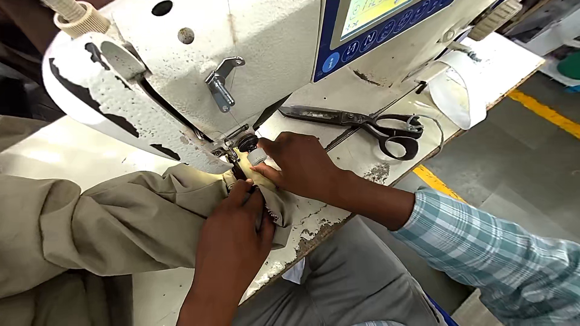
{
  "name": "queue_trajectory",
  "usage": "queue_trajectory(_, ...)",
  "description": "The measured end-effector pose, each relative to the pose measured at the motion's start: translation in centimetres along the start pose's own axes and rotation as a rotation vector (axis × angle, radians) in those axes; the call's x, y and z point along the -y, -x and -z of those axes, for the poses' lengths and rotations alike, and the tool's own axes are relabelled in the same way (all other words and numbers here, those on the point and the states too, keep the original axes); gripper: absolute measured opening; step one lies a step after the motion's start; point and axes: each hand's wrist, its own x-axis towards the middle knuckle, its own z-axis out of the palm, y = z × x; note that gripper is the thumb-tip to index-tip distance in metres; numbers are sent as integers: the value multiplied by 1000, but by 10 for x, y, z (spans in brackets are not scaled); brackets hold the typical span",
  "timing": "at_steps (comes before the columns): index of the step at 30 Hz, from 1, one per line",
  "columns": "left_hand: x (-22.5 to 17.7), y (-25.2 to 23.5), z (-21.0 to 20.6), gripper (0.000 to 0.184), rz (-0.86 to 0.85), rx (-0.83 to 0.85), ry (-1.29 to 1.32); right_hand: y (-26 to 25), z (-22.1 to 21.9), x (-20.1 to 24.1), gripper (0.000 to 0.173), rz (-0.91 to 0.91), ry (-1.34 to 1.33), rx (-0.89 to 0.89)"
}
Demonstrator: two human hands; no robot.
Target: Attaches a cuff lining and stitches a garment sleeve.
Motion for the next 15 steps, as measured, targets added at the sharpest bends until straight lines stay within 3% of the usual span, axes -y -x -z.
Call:
queue_trajectory(6, 1, 0, -1, 30, -11, -5, -5, 7, 1, 8, 24, 111, 56, 43)
queue_trajectory(15, 3, -1, -2, 33, -7, -21, -14, -6, 6, 19, 20, 135, 142, 99)
